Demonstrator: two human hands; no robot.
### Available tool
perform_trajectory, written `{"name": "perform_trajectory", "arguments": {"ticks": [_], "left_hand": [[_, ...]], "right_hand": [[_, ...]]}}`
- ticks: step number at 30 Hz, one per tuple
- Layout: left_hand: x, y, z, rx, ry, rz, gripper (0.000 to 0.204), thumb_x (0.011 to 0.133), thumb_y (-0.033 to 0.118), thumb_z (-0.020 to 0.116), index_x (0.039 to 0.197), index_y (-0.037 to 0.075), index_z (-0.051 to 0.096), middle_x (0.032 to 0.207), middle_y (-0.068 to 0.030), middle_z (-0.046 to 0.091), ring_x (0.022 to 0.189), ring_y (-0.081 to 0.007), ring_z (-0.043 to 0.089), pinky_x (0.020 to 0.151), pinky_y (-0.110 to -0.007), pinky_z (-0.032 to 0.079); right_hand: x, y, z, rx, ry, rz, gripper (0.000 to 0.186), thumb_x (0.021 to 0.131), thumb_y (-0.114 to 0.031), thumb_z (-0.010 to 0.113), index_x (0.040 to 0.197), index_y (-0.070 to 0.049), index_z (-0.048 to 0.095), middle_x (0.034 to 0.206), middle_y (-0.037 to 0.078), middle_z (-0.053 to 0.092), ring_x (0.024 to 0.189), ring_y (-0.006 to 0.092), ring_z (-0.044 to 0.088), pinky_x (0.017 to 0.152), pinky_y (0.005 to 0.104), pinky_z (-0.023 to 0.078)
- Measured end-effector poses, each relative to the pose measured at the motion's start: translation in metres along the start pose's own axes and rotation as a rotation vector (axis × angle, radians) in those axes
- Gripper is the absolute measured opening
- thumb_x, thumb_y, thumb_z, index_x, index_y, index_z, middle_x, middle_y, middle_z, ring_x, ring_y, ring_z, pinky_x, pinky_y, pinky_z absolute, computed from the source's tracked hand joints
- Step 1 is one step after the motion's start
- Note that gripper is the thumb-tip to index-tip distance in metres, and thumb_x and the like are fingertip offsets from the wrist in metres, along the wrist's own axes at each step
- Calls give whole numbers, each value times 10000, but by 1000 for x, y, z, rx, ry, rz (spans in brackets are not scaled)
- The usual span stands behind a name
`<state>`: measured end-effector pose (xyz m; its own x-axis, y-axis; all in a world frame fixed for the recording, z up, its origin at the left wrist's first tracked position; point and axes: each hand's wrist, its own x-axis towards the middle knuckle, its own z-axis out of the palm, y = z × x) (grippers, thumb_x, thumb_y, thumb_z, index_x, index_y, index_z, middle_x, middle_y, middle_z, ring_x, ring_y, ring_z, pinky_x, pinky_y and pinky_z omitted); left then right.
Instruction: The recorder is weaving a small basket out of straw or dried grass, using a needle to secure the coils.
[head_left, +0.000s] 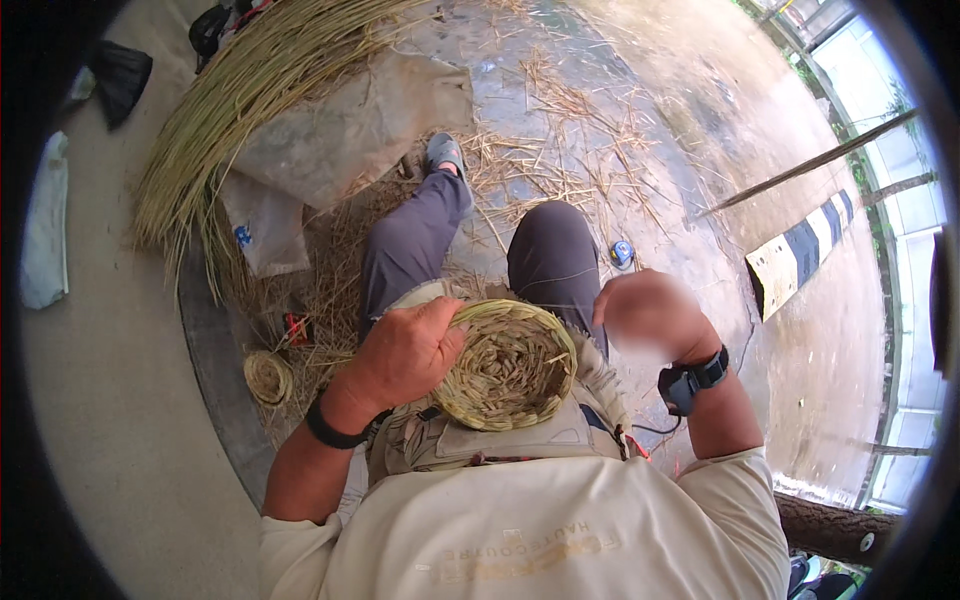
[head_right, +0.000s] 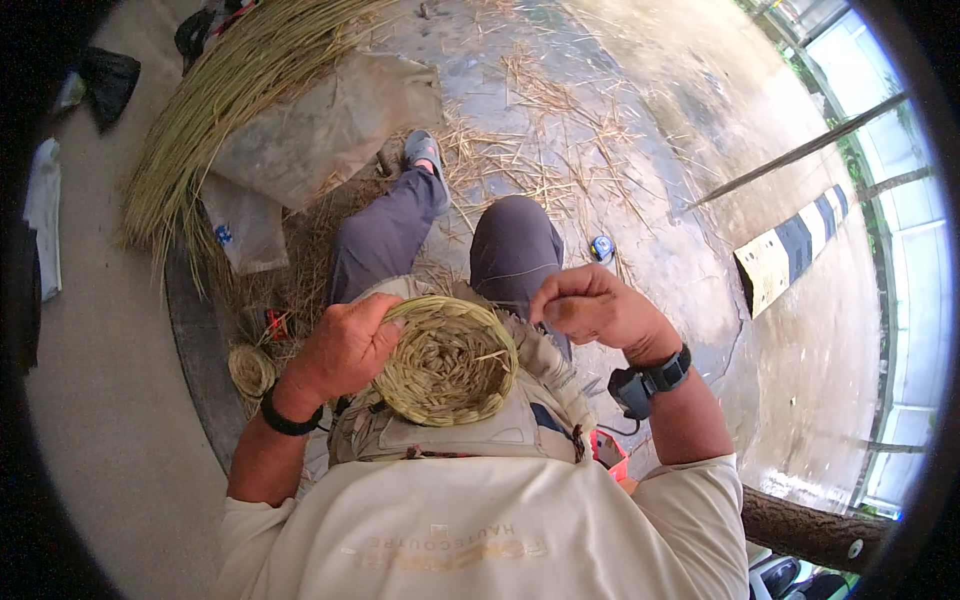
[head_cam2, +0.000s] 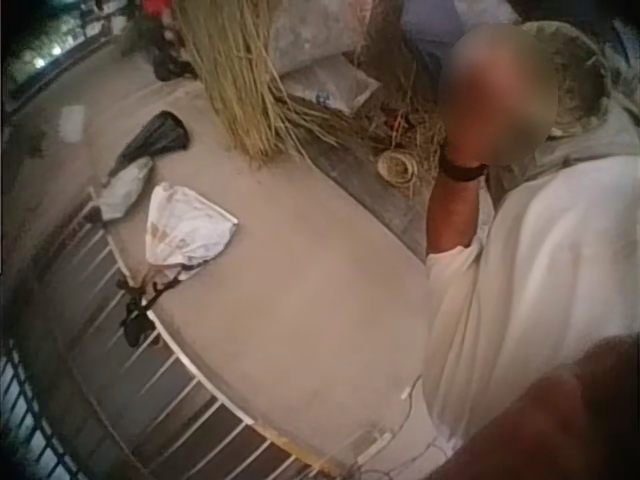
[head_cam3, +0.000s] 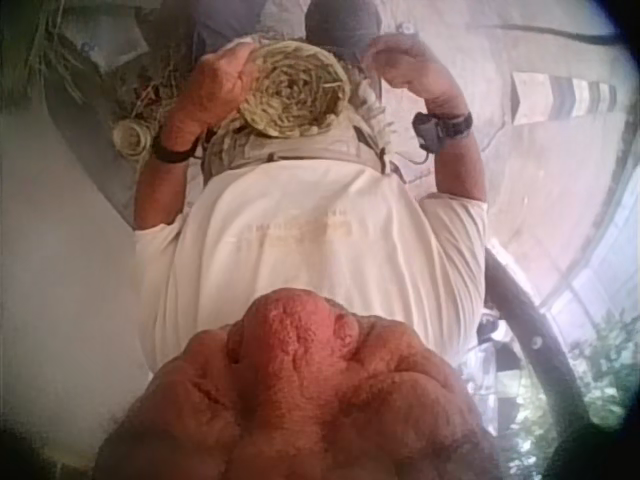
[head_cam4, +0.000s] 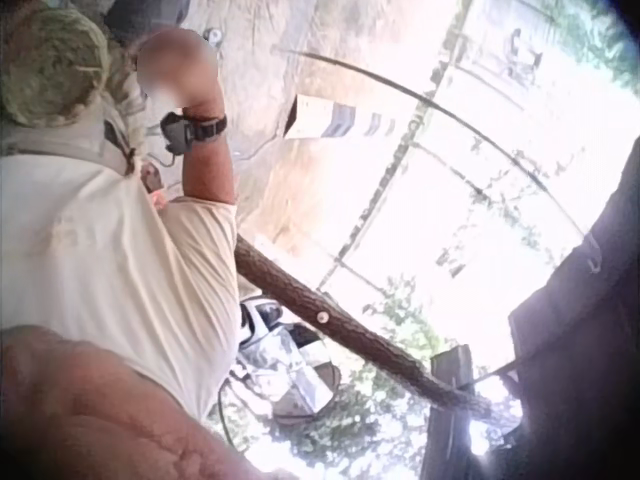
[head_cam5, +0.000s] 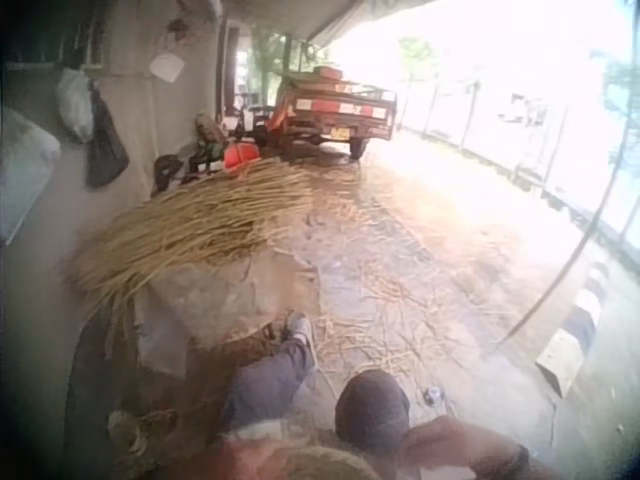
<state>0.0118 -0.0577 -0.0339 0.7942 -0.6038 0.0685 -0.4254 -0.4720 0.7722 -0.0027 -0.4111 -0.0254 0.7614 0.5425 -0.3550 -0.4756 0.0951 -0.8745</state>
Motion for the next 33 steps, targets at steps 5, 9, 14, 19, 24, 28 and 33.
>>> {"name": "perform_trajectory", "arguments": {"ticks": [5, 9, 14, 19, 24, 28, 33], "left_hand": [[5, 6, -4, 38, -27, 52, 221, 973, 111, 633, 1150, -20, 622, 965, -284, 690, 906, -483, 691, 739, -499, 565], [5, 5, -4, 72, 20, 128, 253, 955, 124, 651, 1160, -22, 624, 941, -275, 690, 866, -478, 686, 729, -516, 560], [-3, -2, -6, 11, 19, 75, 292, 960, 144, 639, 1196, -28, 621, 965, -276, 693, 894, -488, 682, 760, -533, 559], [-8, -10, -4, -75, 13, 26, 339, 974, 192, 661, 1210, -51, 636, 1030, -275, 721, 956, -432, 733, 793, -463, 582], [-1, 0, -5, -30, 31, 0, 292, 966, 226, 696, 1129, -14, 671, 917, -271, 703, 873, -463, 709, 716, -481, 571], [-2, -11, 7, 20, 122, -76, 256, 968, 224, 705, 1065, -12, 679, 835, -264, 682, 796, -425, 729, 651, -457, 560], [-15, -28, -10, 2, 289, -243, 245, 992, 212, 676, 1094, -10, 674, 805, -221, 696, 733, -319, 730, 639, -413, 553]], "right_hand": [[35, -22, 18, 611, 67, -23, 155, 999, -75, 558, 1068, 15, 663, 627, -53, 444, 493, 42, 362, 429, 233, 238], [83, -52, 71, -197, -101, -330, 165, 885, -56, 594, 1021, 11, 659, 741, 22, 593, 578, 154, 566, 515, 309, 445], [49, -17, 138, -1241, -245, -611, 381, 832, -132, 666, 1202, -39, 655, 736, 147, 669, 679, 318, 703, 613, 432, 560], [36, 17, 127, -1429, -199, -453, 445, 836, -162, 639, 1266, -47, 650, 708, 116, 679, 648, 320, 711, 580, 439, 566], [34, 19, 126, -1463, -180, -423, 414, 879, -196, 610, 1267, -53, 636, 829, 110, 725, 675, 322, 731, 580, 456, 581], [16, -9, 122, -1489, -168, -276, 414, 896, -212, 670, 1286, -73, 667, 981, 109, 716, 785, 304, 725, 630, 421, 587], [-15, -27, 60, -955, 291, -535, 298, 1006, -163, 663, 1245, 15, 670, 956, 110, 672, 856, 272, 673, 738, 371, 566]]}}
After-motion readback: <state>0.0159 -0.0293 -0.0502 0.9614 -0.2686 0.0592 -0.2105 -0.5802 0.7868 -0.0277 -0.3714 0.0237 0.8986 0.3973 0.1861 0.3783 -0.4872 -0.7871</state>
